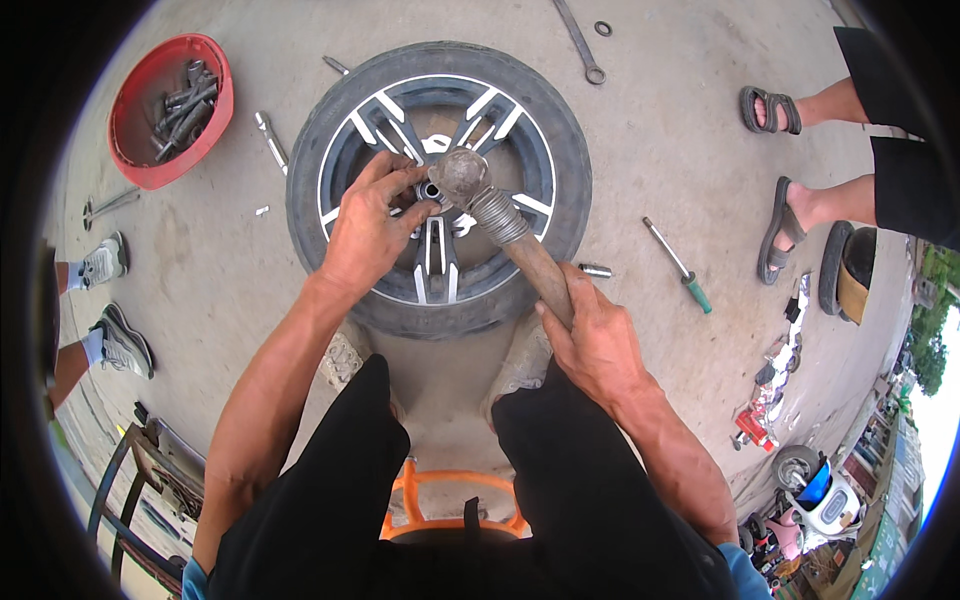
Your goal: The person repairs a wheel by inserting components into the hub, using a hammer to seat them, and flipping the wheel to work on the brake rotor side.
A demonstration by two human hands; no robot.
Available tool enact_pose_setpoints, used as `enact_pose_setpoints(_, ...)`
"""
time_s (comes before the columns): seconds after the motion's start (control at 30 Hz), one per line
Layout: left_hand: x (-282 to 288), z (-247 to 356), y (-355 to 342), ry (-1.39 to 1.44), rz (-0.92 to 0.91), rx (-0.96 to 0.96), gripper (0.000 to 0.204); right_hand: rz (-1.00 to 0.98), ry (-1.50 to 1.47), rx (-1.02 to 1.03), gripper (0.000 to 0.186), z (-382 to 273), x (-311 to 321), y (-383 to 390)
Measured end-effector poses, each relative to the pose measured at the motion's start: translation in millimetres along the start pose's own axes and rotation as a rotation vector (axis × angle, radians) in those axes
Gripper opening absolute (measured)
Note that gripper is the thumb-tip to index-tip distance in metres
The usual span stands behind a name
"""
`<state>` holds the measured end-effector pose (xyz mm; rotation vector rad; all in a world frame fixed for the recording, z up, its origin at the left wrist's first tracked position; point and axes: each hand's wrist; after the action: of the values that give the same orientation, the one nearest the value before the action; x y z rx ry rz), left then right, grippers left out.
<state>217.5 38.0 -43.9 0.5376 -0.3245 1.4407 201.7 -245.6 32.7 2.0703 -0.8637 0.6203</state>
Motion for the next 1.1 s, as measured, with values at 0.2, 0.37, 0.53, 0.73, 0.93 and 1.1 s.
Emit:
enact_pose_setpoints(0.2, 1, 2, 3, 0.059, -0.016, 0.022, 0.043, 0.034, 0.041, 0.017, 0.052, 1, -6, -1)
enact_pose_setpoints(0.37, 10, 2, 18, 0.071, -0.018, 0.116, 0.050, -0.002, -0.034, -0.019, 0.051, -6, 1, 1)
enact_pose_setpoints(0.53, 22, -4, 44, -0.365, 0.147, -0.037, 0.059, 0.018, 0.058, -0.001, 0.050, -5, -3, -2)
enact_pose_setpoints(0.73, 27, -31, 63, -0.514, 0.152, 0.104, 0.076, -0.006, 0.004, 0.030, 0.052, -11, 1, -5)
enact_pose_setpoints(0.93, 22, -38, 63, -0.483, 0.213, 0.078, 0.083, -0.032, 0.177, 0.092, 0.054, -1, -2, -12)
enact_pose_setpoints(1.1, 22, -44, 67, -0.505, 0.214, 0.075, 0.084, 0.011, 0.042, 0.072, 0.052, -19, 2, -5)
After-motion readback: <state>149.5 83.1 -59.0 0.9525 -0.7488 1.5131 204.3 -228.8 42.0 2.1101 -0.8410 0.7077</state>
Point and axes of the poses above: each hand's wrist, its own y-axis away from the middle knuckle, its own x-axis out of the back of the hand, z = x × y, and after that the axes turned 8 degrees about -z, right-handed
